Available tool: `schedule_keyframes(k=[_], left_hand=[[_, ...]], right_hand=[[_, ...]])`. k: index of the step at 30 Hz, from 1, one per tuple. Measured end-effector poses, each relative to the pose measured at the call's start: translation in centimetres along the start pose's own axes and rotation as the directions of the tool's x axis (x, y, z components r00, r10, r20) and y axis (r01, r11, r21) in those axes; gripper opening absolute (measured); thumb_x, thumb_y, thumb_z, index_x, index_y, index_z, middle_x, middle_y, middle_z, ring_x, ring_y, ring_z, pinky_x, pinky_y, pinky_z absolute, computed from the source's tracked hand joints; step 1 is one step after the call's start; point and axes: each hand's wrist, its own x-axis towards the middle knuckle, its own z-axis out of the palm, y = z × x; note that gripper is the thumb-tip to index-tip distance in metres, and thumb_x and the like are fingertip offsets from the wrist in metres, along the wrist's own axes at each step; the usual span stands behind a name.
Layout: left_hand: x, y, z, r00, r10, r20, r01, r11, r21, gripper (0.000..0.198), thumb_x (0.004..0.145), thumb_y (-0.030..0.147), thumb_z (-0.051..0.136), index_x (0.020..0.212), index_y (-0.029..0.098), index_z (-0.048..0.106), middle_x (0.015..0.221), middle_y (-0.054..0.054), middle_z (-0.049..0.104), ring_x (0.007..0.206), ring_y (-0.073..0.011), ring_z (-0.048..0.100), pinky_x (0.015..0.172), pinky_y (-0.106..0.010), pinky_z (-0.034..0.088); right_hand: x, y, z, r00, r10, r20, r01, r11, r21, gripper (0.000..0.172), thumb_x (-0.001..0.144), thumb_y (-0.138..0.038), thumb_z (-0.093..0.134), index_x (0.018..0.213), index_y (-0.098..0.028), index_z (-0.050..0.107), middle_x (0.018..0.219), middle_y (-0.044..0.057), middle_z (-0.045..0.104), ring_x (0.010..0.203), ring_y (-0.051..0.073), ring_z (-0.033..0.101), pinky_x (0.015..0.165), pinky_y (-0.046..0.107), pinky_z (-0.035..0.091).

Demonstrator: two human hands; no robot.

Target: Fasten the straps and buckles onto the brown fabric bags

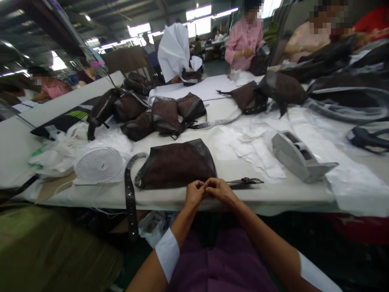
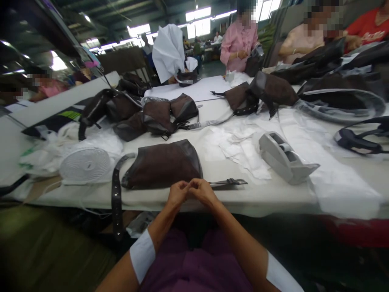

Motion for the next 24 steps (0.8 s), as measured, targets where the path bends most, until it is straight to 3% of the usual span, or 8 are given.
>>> schedule_keyframes(k=[5,12,18,24], left_hand=[[-0.4,-1.2,-0.7,0.995,-0.060,0.079,0.068,0.992,-0.107,0.017,0.065,0.028,0.064,0.075,0.015,0.059,0.051,0.004,0.051,0.038,-0.0055,0.040,0.036,-0.017,0.024],[-0.4,-2.0,-1.1,0.992,-0.019,0.128,0.042,0.983,-0.181,0.015,0.066,0.027,0.063,0.074,0.014,0.059,0.051,0.004,0.050,0.041,-0.0054,0.041,0.038,-0.017,0.026],[-0.4,-2.3,-1.3,0.988,-0.005,0.156,0.037,0.979,-0.201,0.016,0.066,0.026,0.061,0.077,0.014,0.062,0.049,0.004,0.050,0.041,-0.0060,0.041,0.038,-0.017,0.025],[-0.5,-2.4,-1.3,0.990,-0.009,0.140,0.040,0.976,-0.214,0.015,0.064,0.023,0.059,0.076,0.014,0.062,0.047,0.004,0.048,0.040,-0.0060,0.039,0.038,-0.018,0.024]], right_hand=[[0.4,0.9,0.7,0.990,-0.095,-0.102,0.064,0.960,-0.272,0.011,0.067,-0.022,0.054,0.074,-0.018,0.061,0.064,-0.002,0.058,0.059,0.013,0.051,0.055,0.021,0.038],[0.4,0.4,0.9,0.989,-0.089,-0.119,0.029,0.902,-0.431,0.026,0.067,-0.018,0.058,0.092,-0.020,0.063,0.060,-0.004,0.057,0.057,0.013,0.052,0.057,0.022,0.038],[0.3,-0.3,0.9,0.993,-0.022,-0.115,-0.027,0.910,-0.413,0.022,0.067,-0.016,0.057,0.088,-0.020,0.061,0.058,-0.004,0.057,0.053,0.012,0.051,0.053,0.021,0.037],[0.3,0.1,1.0,0.986,-0.050,-0.161,-0.025,0.900,-0.435,0.016,0.067,-0.018,0.056,0.082,-0.021,0.057,0.056,-0.005,0.055,0.052,0.012,0.050,0.051,0.021,0.036]])
